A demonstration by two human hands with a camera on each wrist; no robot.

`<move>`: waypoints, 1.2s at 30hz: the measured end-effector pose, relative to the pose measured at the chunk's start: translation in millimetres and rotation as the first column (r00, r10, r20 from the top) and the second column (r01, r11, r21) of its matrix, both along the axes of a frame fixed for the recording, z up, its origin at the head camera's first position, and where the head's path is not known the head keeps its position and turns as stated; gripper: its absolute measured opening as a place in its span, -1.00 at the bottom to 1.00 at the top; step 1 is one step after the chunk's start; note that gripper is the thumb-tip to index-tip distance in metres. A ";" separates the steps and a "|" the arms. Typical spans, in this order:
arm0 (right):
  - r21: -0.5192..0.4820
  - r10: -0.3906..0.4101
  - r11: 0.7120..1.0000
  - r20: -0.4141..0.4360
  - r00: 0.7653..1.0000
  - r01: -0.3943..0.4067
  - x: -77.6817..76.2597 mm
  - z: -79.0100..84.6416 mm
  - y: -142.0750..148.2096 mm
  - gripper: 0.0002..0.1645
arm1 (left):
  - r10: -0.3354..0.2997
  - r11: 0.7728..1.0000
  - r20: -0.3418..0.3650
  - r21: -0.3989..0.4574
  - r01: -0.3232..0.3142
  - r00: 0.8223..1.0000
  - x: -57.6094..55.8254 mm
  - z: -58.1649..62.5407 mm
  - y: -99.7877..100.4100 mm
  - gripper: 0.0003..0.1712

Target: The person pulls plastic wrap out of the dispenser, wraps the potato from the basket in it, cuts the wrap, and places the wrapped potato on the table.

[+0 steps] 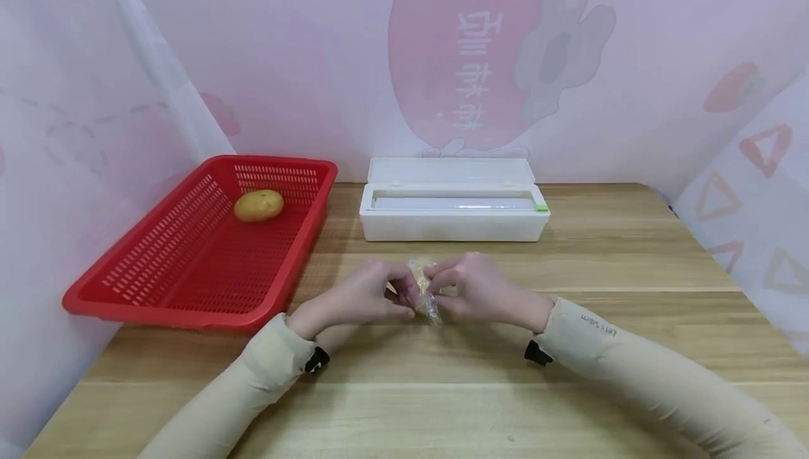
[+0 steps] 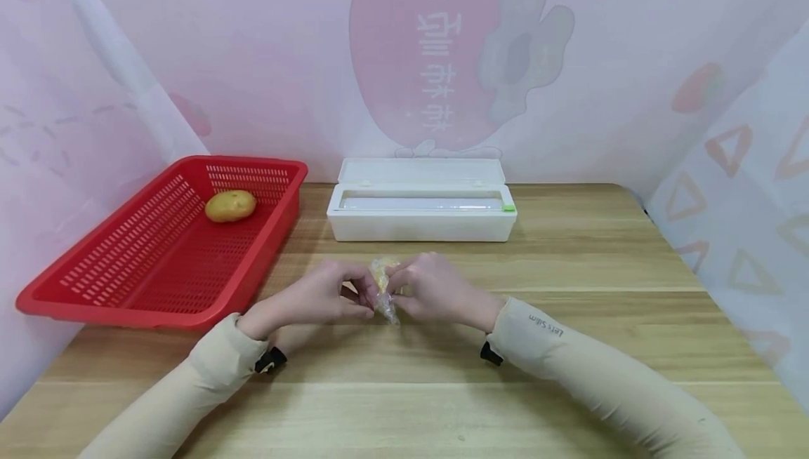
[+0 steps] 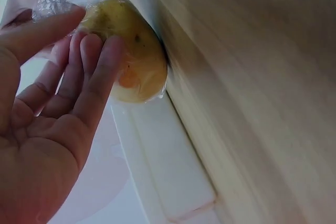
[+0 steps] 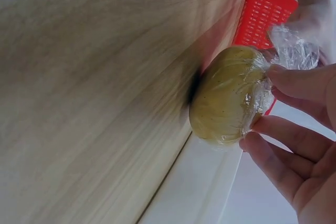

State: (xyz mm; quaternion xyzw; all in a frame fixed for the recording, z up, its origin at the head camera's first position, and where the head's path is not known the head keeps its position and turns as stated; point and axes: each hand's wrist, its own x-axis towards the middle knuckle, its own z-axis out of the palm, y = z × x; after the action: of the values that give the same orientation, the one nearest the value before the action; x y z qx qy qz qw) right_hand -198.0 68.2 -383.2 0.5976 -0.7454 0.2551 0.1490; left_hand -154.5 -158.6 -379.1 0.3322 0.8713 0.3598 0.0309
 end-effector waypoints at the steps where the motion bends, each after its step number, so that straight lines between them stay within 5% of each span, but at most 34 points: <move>1: 0.000 -0.002 1.000 0.009 1.000 0.002 -0.2 0.1 0.2 -0.94 | -0.007 1.000 -0.028 -0.016 0.006 1.000 0.3 -0.5 0.6 -0.74; 5: 0.001 -0.003 1.000 0.044 0.999 0.003 -0.2 2.6 0.4 -0.94 | 0.003 0.998 -0.137 -0.062 -0.011 0.991 2.1 -2.4 4.9 -0.67; 10: 0.019 -0.025 1.000 0.064 0.998 0.024 0.9 2.7 1.7 -0.92 | 0.076 0.996 -0.155 -0.035 -0.082 0.985 3.7 -3.8 8.6 -0.77; 15: 0.056 -0.066 0.997 0.087 0.994 0.061 1.4 0.7 4.3 -0.53 | 0.137 0.990 -0.148 -0.014 -0.141 0.979 3.7 -5.9 9.5 -0.82; 20: 0.072 -0.084 0.994 0.100 0.991 0.077 1.0 0.1 3.9 -0.16 | 0.201 0.979 -0.040 0.032 -0.200 0.979 3.6 -5.2 11.5 -0.80; 27: 0.063 -0.070 0.996 0.061 0.996 0.066 1.5 0.5 0.3 -0.28 | 0.302 0.936 0.179 0.132 -0.327 0.936 5.6 -3.5 13.6 -0.74; 36: 0.116 -0.107 0.988 0.053 0.993 0.101 -1.3 -4.1 0.9 -0.41 | 0.328 0.929 0.201 0.107 -0.354 0.923 3.9 -7.2 10.1 -0.71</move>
State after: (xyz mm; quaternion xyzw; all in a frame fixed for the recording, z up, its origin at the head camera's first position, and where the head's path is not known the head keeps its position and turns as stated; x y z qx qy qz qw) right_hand -199.3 69.1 -387.4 0.5576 -0.7928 0.2219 0.1062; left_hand -150.6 -148.5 -386.3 0.1428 0.8817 0.4491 0.0225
